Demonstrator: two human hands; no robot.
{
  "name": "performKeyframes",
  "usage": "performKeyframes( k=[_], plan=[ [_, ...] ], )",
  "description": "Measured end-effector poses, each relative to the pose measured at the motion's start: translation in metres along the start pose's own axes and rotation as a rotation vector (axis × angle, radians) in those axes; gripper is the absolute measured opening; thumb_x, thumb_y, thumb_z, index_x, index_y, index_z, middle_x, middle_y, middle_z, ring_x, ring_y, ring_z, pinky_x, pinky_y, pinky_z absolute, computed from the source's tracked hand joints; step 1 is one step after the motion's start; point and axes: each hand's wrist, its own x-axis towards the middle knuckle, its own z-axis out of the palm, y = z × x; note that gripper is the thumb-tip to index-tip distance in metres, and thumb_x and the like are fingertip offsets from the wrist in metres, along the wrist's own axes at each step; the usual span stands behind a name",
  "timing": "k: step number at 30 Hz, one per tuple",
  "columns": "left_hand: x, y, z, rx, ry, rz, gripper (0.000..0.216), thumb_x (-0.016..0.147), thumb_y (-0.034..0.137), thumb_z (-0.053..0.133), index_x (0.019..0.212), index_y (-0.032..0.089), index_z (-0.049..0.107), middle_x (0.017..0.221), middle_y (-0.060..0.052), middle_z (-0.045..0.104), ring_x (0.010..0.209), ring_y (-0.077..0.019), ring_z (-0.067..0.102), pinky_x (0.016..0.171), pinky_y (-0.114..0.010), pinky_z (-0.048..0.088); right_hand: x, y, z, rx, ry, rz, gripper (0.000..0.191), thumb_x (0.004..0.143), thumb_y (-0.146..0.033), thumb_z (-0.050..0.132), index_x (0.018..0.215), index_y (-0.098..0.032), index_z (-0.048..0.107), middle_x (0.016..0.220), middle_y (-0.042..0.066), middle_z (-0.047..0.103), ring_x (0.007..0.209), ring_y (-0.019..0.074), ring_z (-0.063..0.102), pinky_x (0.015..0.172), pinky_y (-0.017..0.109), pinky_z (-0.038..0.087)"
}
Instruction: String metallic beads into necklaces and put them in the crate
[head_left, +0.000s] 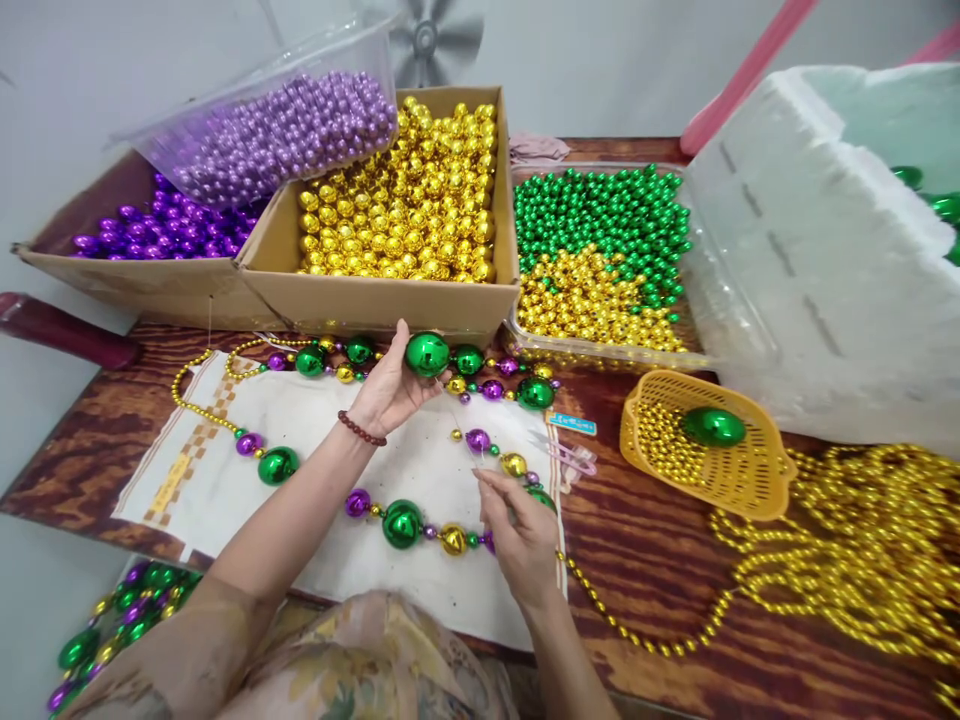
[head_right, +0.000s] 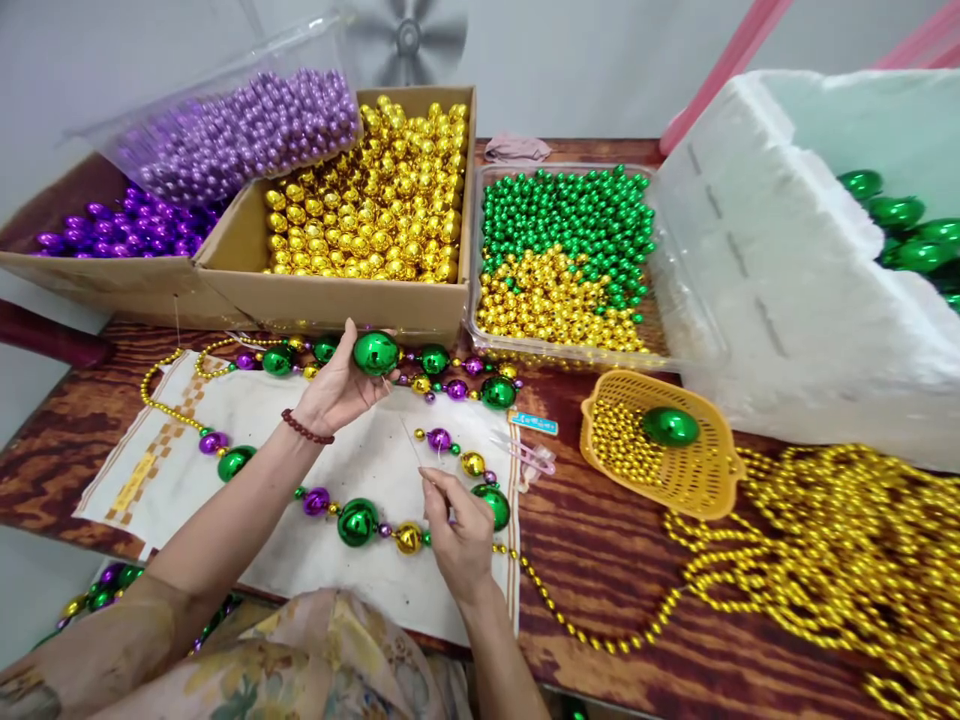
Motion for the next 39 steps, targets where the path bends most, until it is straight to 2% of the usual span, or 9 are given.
performKeyframes(
  k=[10,22,29,39],
  plan=[
    [0.0,-0.005,0.0,0.085,-0.029,0.087,0.049,0.085,0.061,0.061,0.104,0.016,0.067,0.081,-0.003,0.069,0.062,-0.0124,0.066,0.056,-0.022,0.054,-0.002,0.006,0.007,0.043,0.003,0.047,0.018,0.095,-0.017,0.053,0.1,-0.016,0.07,0.062,-0.003,0.061,0.046,0.008,0.054,0.044,0.019,0.04],
    [-0.014,-0.026,0.008,0.225,-0.116,0.4,0.052,0.075,0.062,0.071,0.1,0.016,0.072,0.082,-0.003,0.066,0.068,-0.0108,0.06,0.059,-0.02,0.049,0.014,0.006,0.02,0.042,0.014,0.039,0.019,0.098,-0.021,0.047,0.1,-0.018,0.065,0.058,-0.005,0.055,0.048,0.0085,0.055,0.05,0.02,0.044],
    [-0.025,-0.024,0.013,0.241,-0.073,0.5,0.053,0.072,0.064,0.073,0.098,0.018,0.072,0.087,-0.005,0.069,0.085,-0.0164,0.065,0.071,-0.024,0.052,0.021,-0.002,0.023,0.02,-0.013,0.07,0.023,0.099,-0.027,0.045,0.1,-0.017,0.066,0.059,-0.003,0.056,0.051,0.0104,0.056,0.05,0.021,0.043],
    [-0.024,-0.026,0.005,0.213,-0.038,0.544,0.047,0.077,0.06,0.07,0.102,0.02,0.071,0.088,-0.002,0.067,0.075,-0.012,0.06,0.066,-0.022,0.049,0.023,-0.003,0.027,0.005,-0.031,0.087,0.025,0.1,-0.029,0.044,0.097,-0.018,0.066,0.059,-0.002,0.055,0.054,0.0114,0.056,0.05,0.021,0.042]
  ],
)
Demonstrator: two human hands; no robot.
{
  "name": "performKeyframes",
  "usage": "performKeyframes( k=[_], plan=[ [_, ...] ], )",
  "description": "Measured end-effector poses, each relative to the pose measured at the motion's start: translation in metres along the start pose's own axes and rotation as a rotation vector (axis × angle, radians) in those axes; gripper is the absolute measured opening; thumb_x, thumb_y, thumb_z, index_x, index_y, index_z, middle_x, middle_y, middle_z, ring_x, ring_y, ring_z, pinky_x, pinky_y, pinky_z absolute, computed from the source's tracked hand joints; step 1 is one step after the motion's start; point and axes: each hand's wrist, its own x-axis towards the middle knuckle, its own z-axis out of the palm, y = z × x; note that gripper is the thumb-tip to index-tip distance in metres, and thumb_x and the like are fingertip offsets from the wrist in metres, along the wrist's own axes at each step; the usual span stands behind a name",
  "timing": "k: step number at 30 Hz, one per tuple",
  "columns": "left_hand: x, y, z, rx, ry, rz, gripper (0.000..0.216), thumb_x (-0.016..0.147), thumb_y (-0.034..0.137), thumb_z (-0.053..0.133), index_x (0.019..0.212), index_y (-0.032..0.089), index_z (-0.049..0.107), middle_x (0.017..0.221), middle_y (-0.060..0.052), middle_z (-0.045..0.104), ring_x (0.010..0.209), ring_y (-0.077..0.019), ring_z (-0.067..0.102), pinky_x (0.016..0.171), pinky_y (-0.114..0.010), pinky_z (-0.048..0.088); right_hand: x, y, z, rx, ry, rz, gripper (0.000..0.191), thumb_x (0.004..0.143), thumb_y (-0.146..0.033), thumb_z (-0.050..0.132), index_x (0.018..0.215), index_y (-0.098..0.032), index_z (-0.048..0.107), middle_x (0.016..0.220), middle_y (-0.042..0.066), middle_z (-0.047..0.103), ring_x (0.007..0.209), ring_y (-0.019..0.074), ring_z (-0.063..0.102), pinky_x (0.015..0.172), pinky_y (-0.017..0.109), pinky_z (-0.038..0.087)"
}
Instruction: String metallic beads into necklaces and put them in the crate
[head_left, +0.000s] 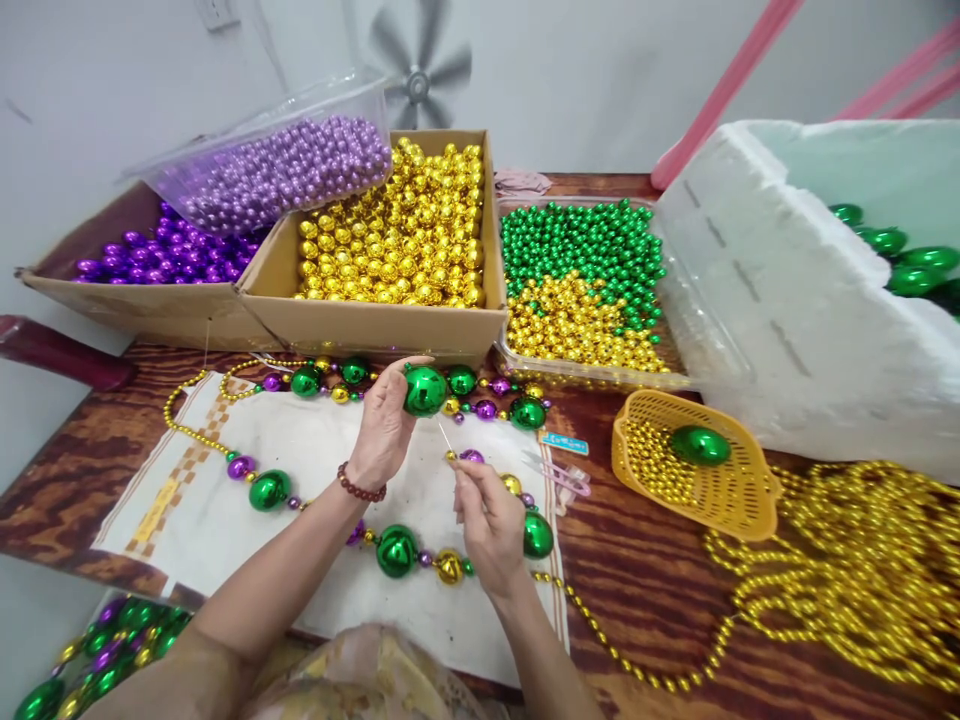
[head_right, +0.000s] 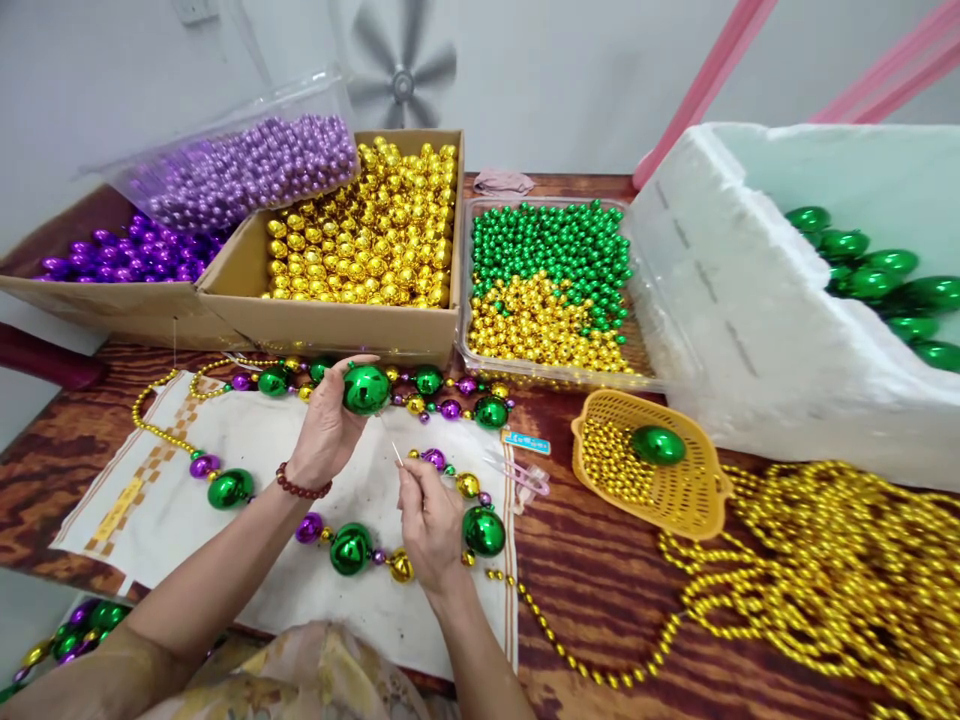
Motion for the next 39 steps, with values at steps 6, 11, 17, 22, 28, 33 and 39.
performKeyframes(
  k=[6,11,17,22,28,33,39],
  plan=[
    [0.004,0.003,-0.003,-0.011,0.017,-0.012,0.047,0.077,0.06,0.07,0.1,0.019,0.07,0.085,-0.001,0.064,0.075,-0.0111,0.059,0.066,-0.021,0.05,0.001,0.002,0.003,0.019,0.0,-0.028,0.025,0.1,-0.028,0.044,0.102,-0.018,0.066,0.058,-0.003,0.055,0.052,0.0108,0.056,0.049,0.02,0.042],
    [0.006,0.002,-0.004,0.031,0.057,-0.021,0.05,0.076,0.063,0.069,0.096,0.018,0.071,0.081,0.0,0.063,0.069,-0.0098,0.057,0.059,-0.019,0.048,-0.004,0.001,0.001,-0.024,0.019,-0.037,0.025,0.099,-0.028,0.044,0.101,-0.018,0.067,0.057,-0.003,0.055,0.049,0.0114,0.055,0.048,0.021,0.041],
    [-0.009,-0.012,0.001,0.158,-0.076,-0.162,0.046,0.082,0.06,0.065,0.095,0.017,0.071,0.089,-0.003,0.065,0.072,-0.0106,0.057,0.062,-0.02,0.047,0.006,-0.007,0.003,-0.025,0.025,0.029,0.026,0.098,-0.03,0.044,0.099,-0.019,0.067,0.061,0.0,0.058,0.053,0.0133,0.055,0.048,0.022,0.04],
    [-0.012,-0.018,0.002,0.197,-0.178,-0.181,0.044,0.088,0.055,0.06,0.11,0.018,0.07,0.1,-0.006,0.066,0.083,-0.013,0.058,0.073,-0.022,0.047,0.02,-0.007,-0.001,0.068,0.009,0.111,0.026,0.098,-0.031,0.043,0.099,-0.02,0.066,0.061,-0.002,0.055,0.053,0.0118,0.055,0.05,0.02,0.043],
    [-0.001,-0.022,0.017,0.268,-0.202,-0.129,0.043,0.09,0.051,0.06,0.116,0.019,0.068,0.102,-0.006,0.068,0.081,-0.0137,0.058,0.069,-0.021,0.044,0.024,0.001,-0.019,0.254,-0.047,0.133,0.025,0.094,-0.03,0.049,0.11,-0.018,0.064,0.076,0.002,0.069,0.062,0.0134,0.067,0.062,0.024,0.054],
    [0.004,-0.024,0.041,0.488,-0.444,-0.065,0.033,0.09,0.041,0.063,0.114,0.02,0.072,0.112,-0.008,0.069,0.1,-0.0198,0.061,0.088,-0.026,0.045,0.029,0.013,-0.044,0.429,0.141,0.296,0.026,0.086,-0.042,0.062,0.085,-0.016,0.065,0.073,0.005,0.072,0.05,0.0141,0.065,0.05,0.023,0.05],
    [0.032,-0.01,0.065,0.705,-0.588,0.165,0.032,0.094,0.036,0.055,0.119,0.023,0.07,0.117,-0.01,0.068,0.108,-0.0231,0.061,0.096,-0.033,0.045,0.027,0.029,-0.077,0.552,0.319,0.32,0.024,0.076,-0.039,0.073,0.074,-0.015,0.069,0.062,0.004,0.068,0.047,0.0129,0.058,0.042,0.021,0.042]
  ],
)
